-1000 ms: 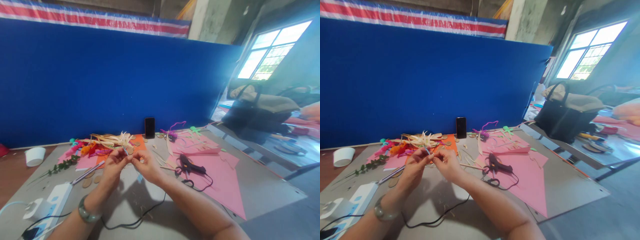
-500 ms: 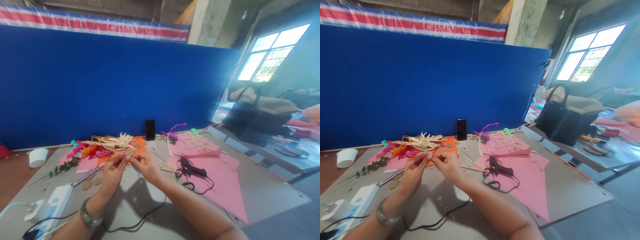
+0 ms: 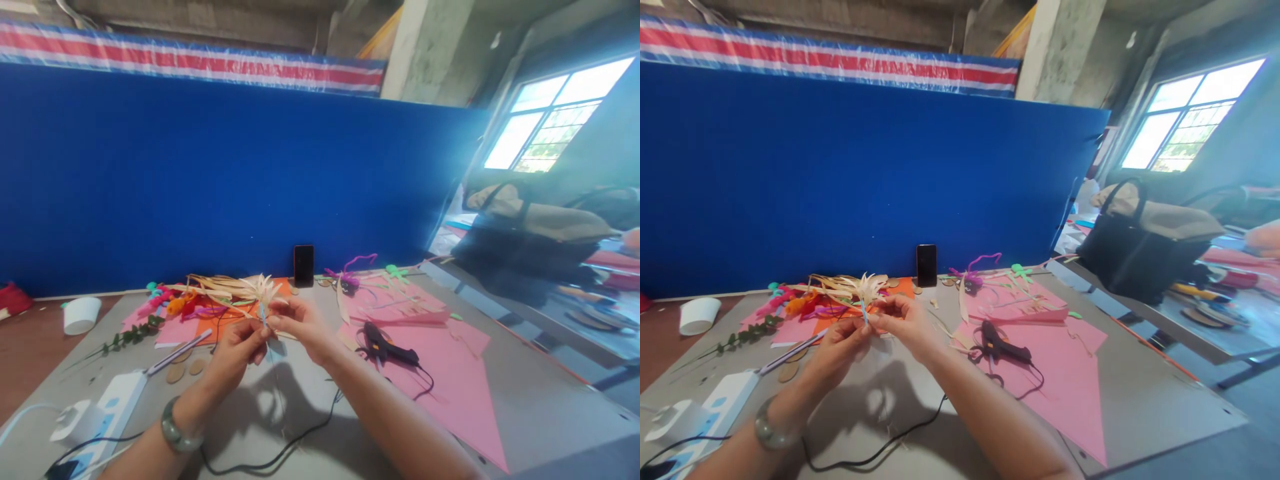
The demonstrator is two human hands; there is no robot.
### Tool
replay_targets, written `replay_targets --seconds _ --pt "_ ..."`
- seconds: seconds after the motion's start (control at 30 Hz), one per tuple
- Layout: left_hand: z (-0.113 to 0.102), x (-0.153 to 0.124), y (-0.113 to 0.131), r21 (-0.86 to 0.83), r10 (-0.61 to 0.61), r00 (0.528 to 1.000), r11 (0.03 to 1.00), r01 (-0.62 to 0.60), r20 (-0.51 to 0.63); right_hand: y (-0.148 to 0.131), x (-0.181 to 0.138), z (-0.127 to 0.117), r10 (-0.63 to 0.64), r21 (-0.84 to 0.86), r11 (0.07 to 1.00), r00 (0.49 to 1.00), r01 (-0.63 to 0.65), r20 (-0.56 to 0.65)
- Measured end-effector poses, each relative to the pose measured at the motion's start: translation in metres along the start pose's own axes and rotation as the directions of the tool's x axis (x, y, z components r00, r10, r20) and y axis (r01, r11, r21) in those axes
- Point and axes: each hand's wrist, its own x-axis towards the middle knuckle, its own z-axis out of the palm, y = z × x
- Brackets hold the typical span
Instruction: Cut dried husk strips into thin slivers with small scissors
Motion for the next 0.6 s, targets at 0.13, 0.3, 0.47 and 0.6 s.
replay_targets --seconds 0.13,0.3,0.47,0.6 --pt "-0.002 -0.002 -0.006 0.003 -0.044 0.996 0.999 0.044 0.082 -0.004 0.001 0.000 -0.025 0.183 0.983 0.994 0.005 0.106" --pt "-0.003 -0.002 -0.012 0.028 -0.045 0.991 0.999 0.042 0.124 -0.004 0.001 -0.002 -0.074 0.154 0.986 0.995 0.064 0.061" --pt "-0.001 -0.003 -0.012 0.062 -0.031 0.992 0.998 0.023 0.126 0.002 0.001 -0.002 -0.071 0.115 0.991 0.997 0.073 -0.021" --pt "-0.001 -0.003 -0.012 0.074 -0.006 0.990 0.997 -0.004 0.142 0.005 0.002 -0.002 -0.066 0.133 0.989 0.998 0.067 -0.011"
